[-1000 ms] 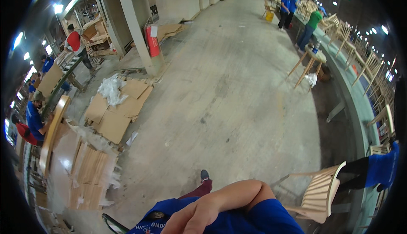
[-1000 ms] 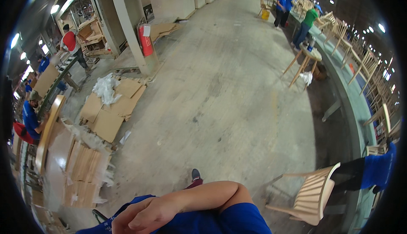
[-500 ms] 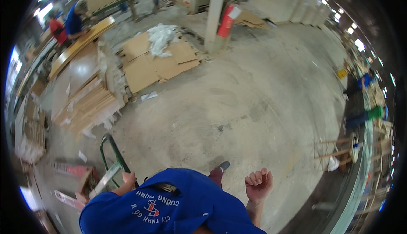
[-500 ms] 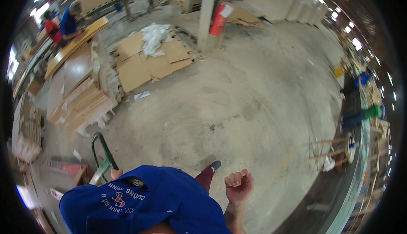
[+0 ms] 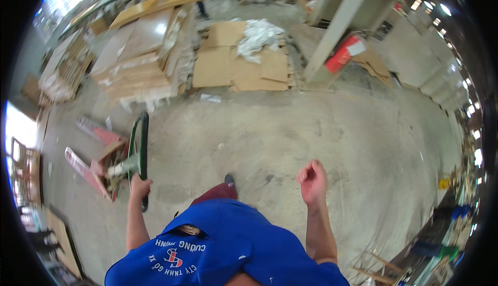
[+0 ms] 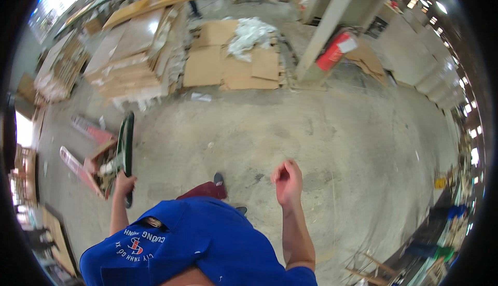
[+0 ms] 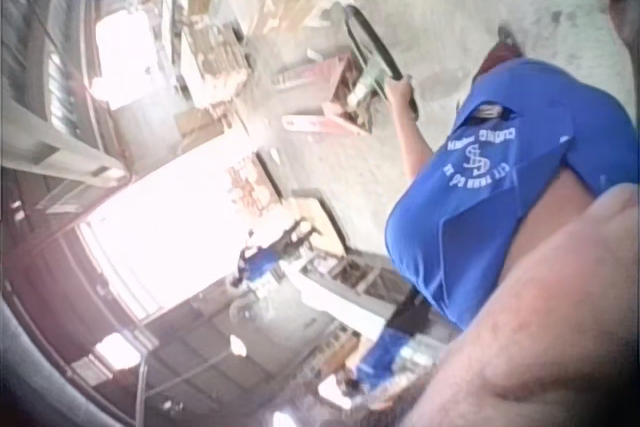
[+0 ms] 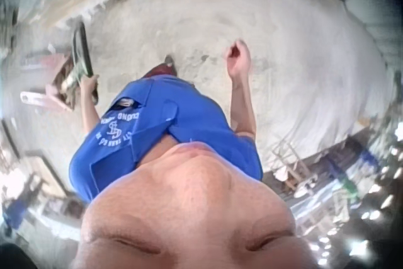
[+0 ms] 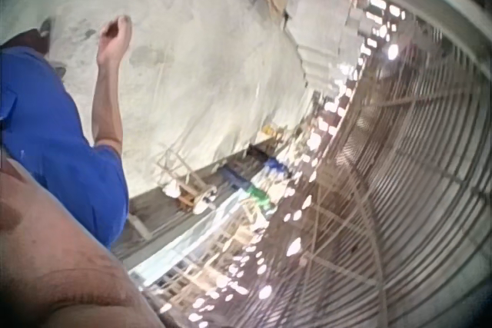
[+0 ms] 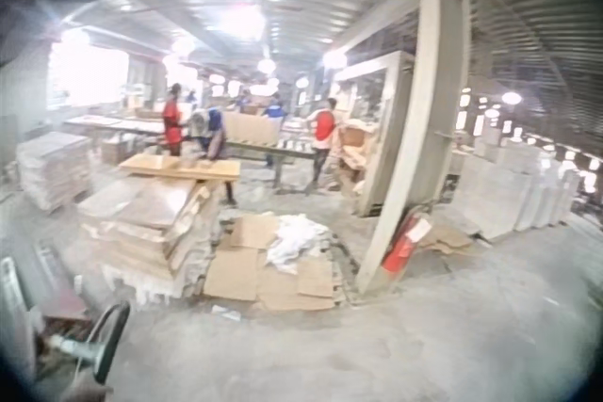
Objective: The person uses a manual pallet jack to move stacks of wooden boards and plastic-wrapped materials across a factory floor. They navigate around other workers and equipment, then remove plastic wrapping from a stack of boards.
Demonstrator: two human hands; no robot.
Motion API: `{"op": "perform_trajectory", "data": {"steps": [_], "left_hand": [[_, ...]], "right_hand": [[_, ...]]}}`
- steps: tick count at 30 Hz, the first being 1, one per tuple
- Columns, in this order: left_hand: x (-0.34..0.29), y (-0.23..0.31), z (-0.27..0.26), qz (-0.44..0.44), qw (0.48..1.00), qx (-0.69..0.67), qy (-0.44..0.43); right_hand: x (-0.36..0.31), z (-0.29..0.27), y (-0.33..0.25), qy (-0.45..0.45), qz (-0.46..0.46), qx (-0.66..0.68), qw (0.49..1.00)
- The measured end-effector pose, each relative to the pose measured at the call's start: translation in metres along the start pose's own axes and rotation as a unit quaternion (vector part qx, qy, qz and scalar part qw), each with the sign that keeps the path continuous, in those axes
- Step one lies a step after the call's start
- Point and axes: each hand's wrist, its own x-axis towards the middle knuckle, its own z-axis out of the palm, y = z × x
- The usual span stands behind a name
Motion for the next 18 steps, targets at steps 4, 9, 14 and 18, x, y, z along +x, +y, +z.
{"op": "perform_trajectory", "data": {"steps": [4, 9, 14, 18], "left_hand": [[-0.019, 0.040, -0.096, 0.072, 0.990, -0.038, 0.116], [-0.014, 0.070, -0.198, -0.087, 0.853, 0.319, 0.403], [0.023, 0.058, -0.286, -0.208, 0.680, 0.468, 0.525], [0.051, 0.043, -0.365, -0.235, 0.664, 0.476, 0.526]], "right_hand": [[0.087, 0.041, 0.034, -0.119, 0.059, -0.112, 0.985], [0.162, 0.084, 0.097, -0.288, 0.085, -0.425, 0.854], [0.199, 0.080, 0.137, -0.423, 0.113, -0.671, 0.599], [0.222, 0.082, 0.154, -0.425, 0.202, -0.676, 0.567]]}}
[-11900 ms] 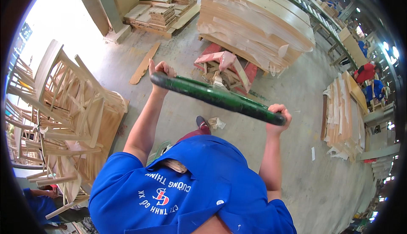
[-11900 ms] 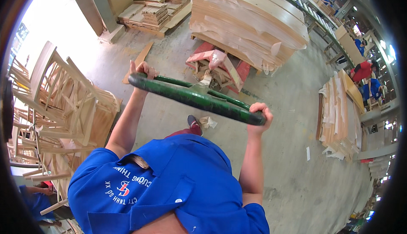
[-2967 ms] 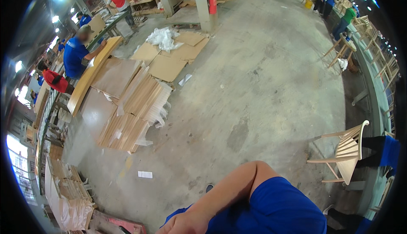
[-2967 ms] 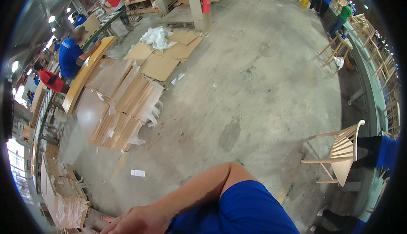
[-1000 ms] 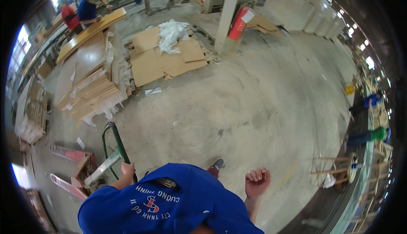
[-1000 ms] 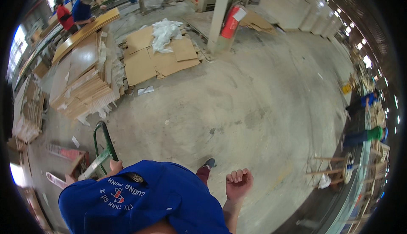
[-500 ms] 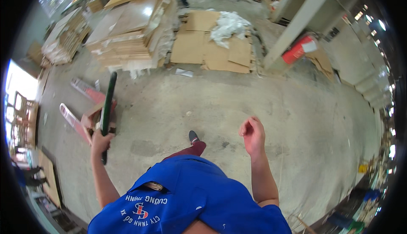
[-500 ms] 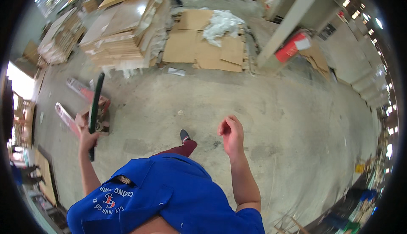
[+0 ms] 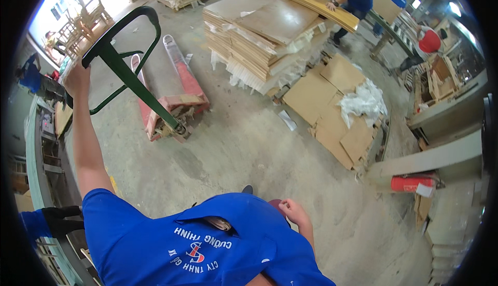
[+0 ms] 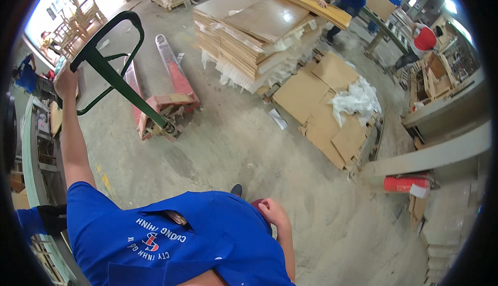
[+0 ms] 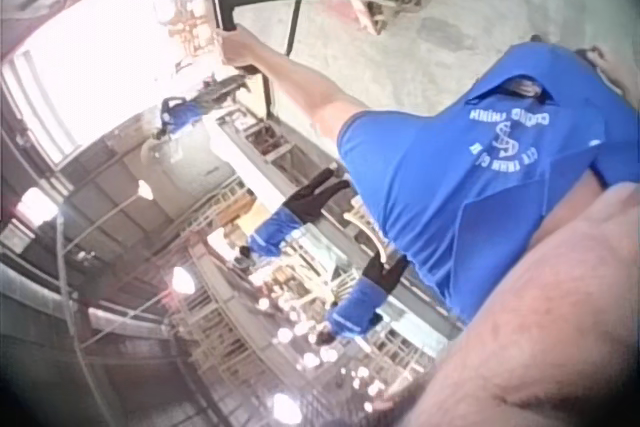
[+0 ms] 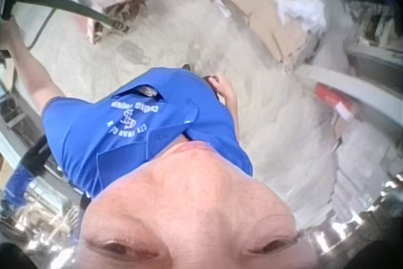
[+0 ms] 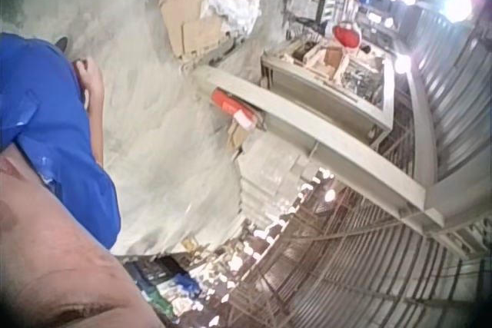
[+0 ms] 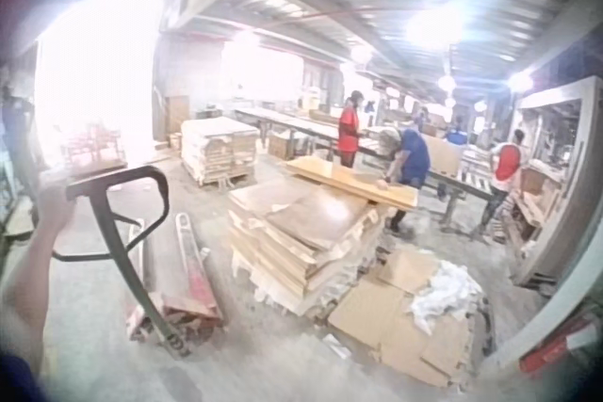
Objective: The person uses a manual pallet jack to move stacks of wooden boards and plastic-wrapped materials across a factory floor. They navigate around other workers and equipment, then remove plastic wrapping from a stack of boards.
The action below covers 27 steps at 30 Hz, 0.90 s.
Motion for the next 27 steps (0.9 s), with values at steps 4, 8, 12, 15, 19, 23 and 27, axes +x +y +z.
{"op": "perform_trajectory", "data": {"steps": [4, 8, 12, 15, 19, 23, 27], "left_hand": [[0.025, -0.023, 0.031, -0.025, 0.999, 0.024, -0.001], [0.014, -0.062, 0.044, -0.010, 0.999, -0.040, -0.018], [-0.007, -0.061, 0.029, -0.016, 0.998, -0.063, -0.012], [-0.030, -0.043, -0.005, -0.097, 0.988, -0.045, -0.113], [-0.039, -0.005, -0.050, -0.068, 0.994, -0.090, -0.009], [-0.044, 0.027, -0.081, -0.119, 0.988, -0.036, -0.088], [-0.050, 0.048, -0.095, -0.124, 0.983, 0.112, -0.076]], "right_hand": [[0.042, -0.034, -0.010, -0.036, 0.010, -0.026, 0.999], [0.106, -0.078, -0.014, -0.060, -0.039, -0.062, 0.996], [0.173, -0.141, -0.040, -0.037, -0.077, -0.079, 0.993], [0.203, -0.191, -0.058, -0.030, -0.094, -0.106, 0.990], [0.249, -0.239, -0.083, -0.108, -0.142, -0.126, 0.976], [0.297, -0.258, -0.110, -0.165, -0.185, -0.181, 0.952], [0.352, -0.268, -0.125, -0.206, -0.244, -0.120, 0.940]]}}
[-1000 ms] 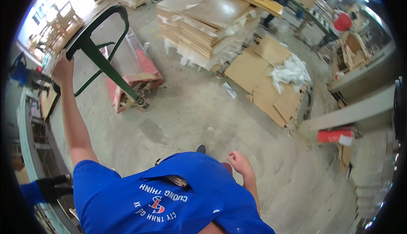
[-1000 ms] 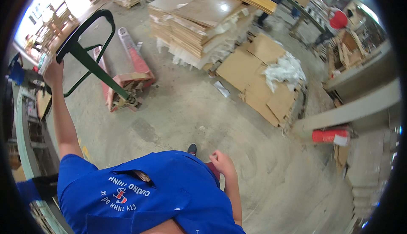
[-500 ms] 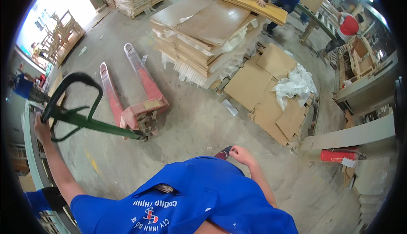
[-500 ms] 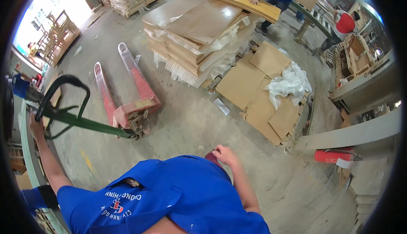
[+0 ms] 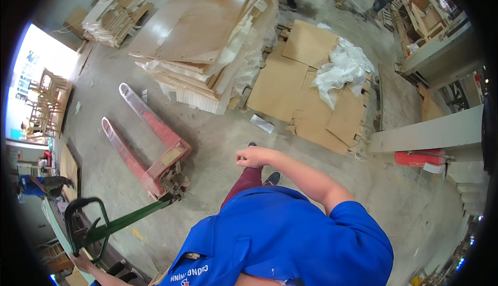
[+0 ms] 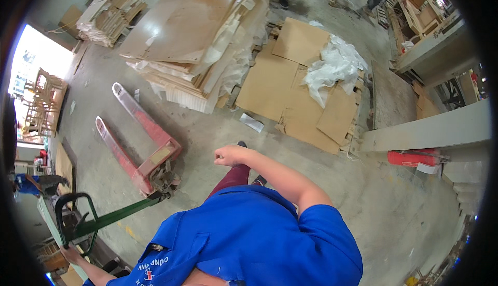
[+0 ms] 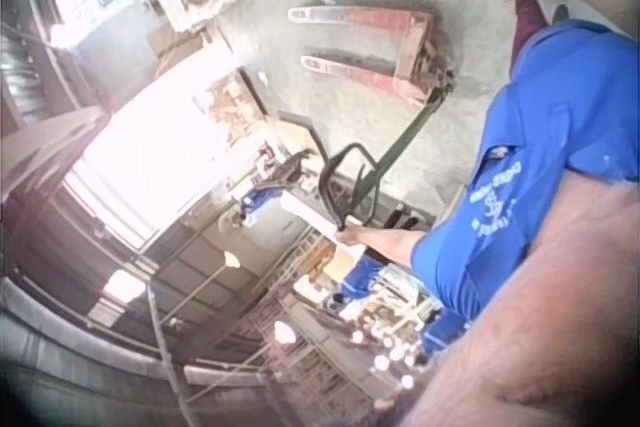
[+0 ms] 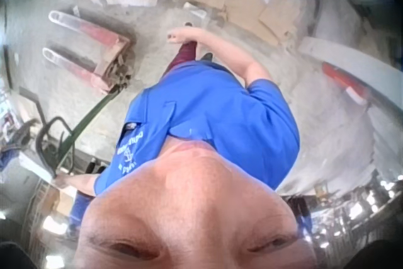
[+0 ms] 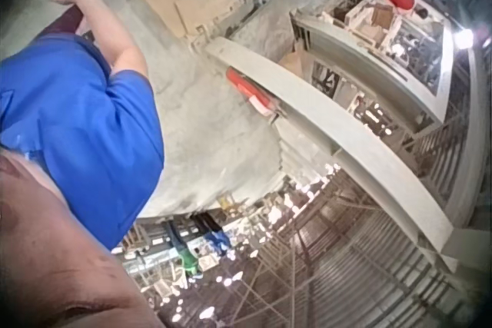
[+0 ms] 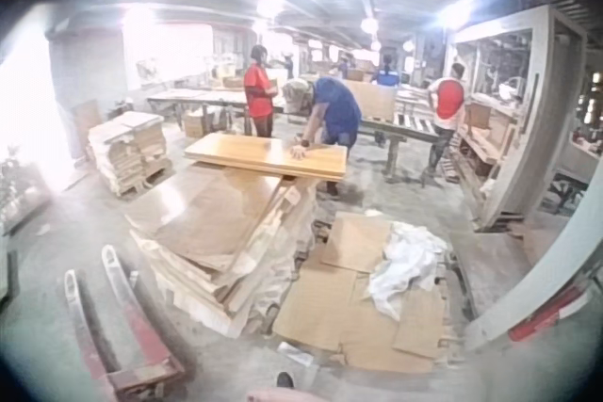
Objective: The person uses a manual pallet jack to move stacks of wooden boards and plastic-wrapped materials across a factory floor. They navigate around other workers and equipment, then remove plastic wrapping from a stack of boards.
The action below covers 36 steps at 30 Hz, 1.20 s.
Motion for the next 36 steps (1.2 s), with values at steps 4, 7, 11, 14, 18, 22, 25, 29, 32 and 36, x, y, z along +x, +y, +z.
{"op": "perform_trajectory", "data": {"steps": [4, 7, 11, 14, 18, 22, 25, 29, 32, 36], "left_hand": [[-0.019, 0.037, 0.013, -0.178, 0.976, 0.041, 0.115], [-0.082, 0.137, 0.055, -0.106, 0.984, -0.058, 0.135], [-0.254, 0.362, 0.081, 0.119, 0.894, -0.214, -0.376], [-0.369, 0.544, 0.029, 0.316, 0.624, -0.323, -0.637], [-0.375, 0.767, -0.091, 0.483, 0.433, -0.524, -0.552], [-0.306, 0.900, -0.194, 0.427, 0.360, -0.658, -0.505], [-0.313, 0.928, -0.235, 0.419, 0.479, -0.616, -0.464], [-0.379, 0.917, -0.260, 0.618, 0.537, -0.385, -0.427], [-0.435, 0.907, -0.278, 0.722, 0.494, -0.249, -0.415], [-0.477, 0.930, -0.317, 0.713, 0.460, -0.270, -0.456]], "right_hand": [[0.013, -0.035, 0.076, 0.030, 0.077, -0.052, 0.995], [-0.030, -0.058, 0.171, 0.106, 0.198, -0.051, 0.973], [-0.141, -0.065, 0.289, 0.338, 0.422, 0.167, 0.825], [-0.220, -0.043, 0.331, 0.466, 0.540, 0.184, 0.676], [-0.265, -0.006, 0.334, 0.449, 0.538, 0.249, 0.668], [-0.256, 0.020, 0.329, 0.419, 0.472, 0.376, 0.679], [-0.251, 0.027, 0.338, 0.383, 0.467, 0.436, 0.667], [-0.282, 0.020, 0.365, 0.434, 0.438, 0.457, 0.641], [-0.331, 0.008, 0.389, 0.398, 0.495, 0.522, 0.569], [-0.393, -0.030, 0.445, 0.424, 0.560, 0.460, 0.543]]}}
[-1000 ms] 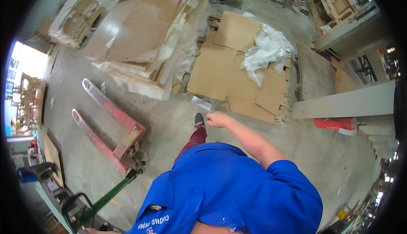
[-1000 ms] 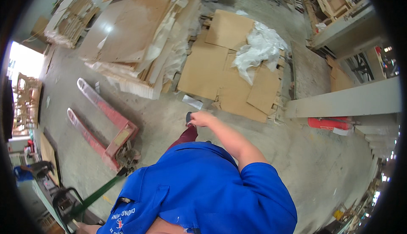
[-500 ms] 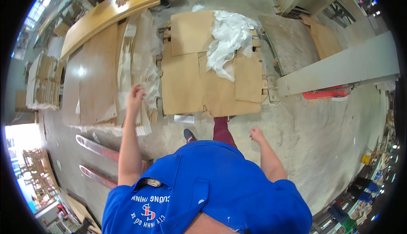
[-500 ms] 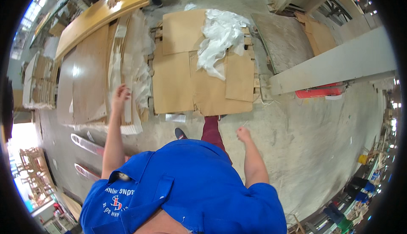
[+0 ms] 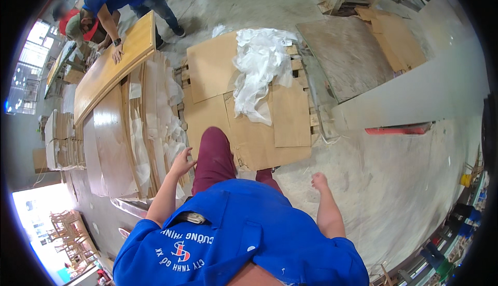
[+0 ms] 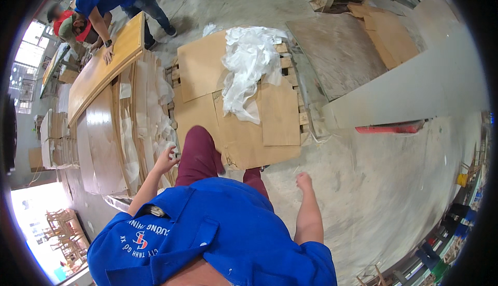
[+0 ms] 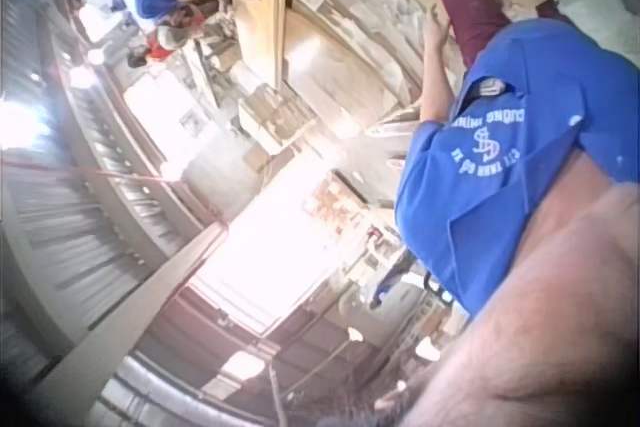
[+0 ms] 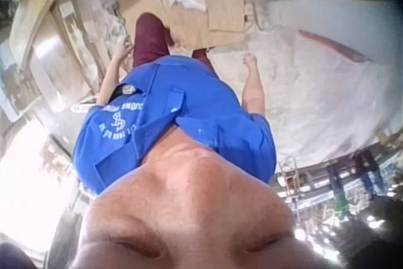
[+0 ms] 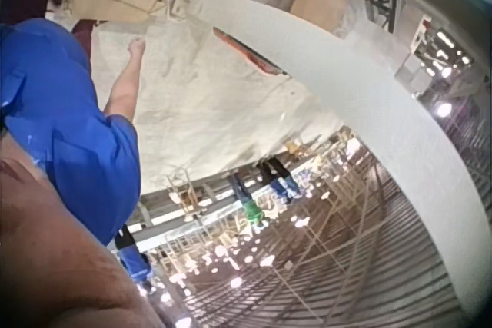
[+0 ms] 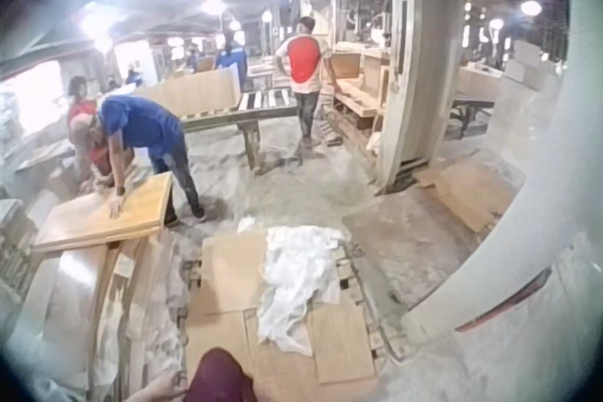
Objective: The person uses a manual pallet jack to move stacks of wooden boards and plastic-wrapped materials across a factory floor. They navigate around other workers and equipment, then remove plastic wrapping from a stack of boards.
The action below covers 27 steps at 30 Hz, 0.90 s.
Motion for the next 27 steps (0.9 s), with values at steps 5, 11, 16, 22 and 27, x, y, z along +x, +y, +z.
{"op": "perform_trajectory", "data": {"steps": [5, 11, 16, 22, 27], "left_hand": [[0.052, 0.047, -0.013, 0.041, 0.999, -0.004, 0.013], [0.164, 0.098, -0.018, -0.011, 0.993, -0.020, -0.113], [0.282, 0.125, 0.018, -0.266, 0.863, -0.321, -0.287], [0.395, 0.100, 0.101, -0.445, 0.736, -0.420, -0.290], [0.483, 0.060, 0.175, -0.510, 0.686, -0.459, -0.243]], "right_hand": [[0.059, -0.040, -0.061, 0.053, -0.053, 0.206, 0.976], [0.096, 0.006, -0.138, 0.000, -0.041, 0.265, 0.963], [0.140, 0.045, -0.199, -0.051, 0.136, 0.356, 0.923], [0.284, 0.050, -0.286, 0.006, 0.221, 0.464, 0.858], [0.424, 0.017, -0.380, 0.004, 0.103, 0.495, 0.863]]}}
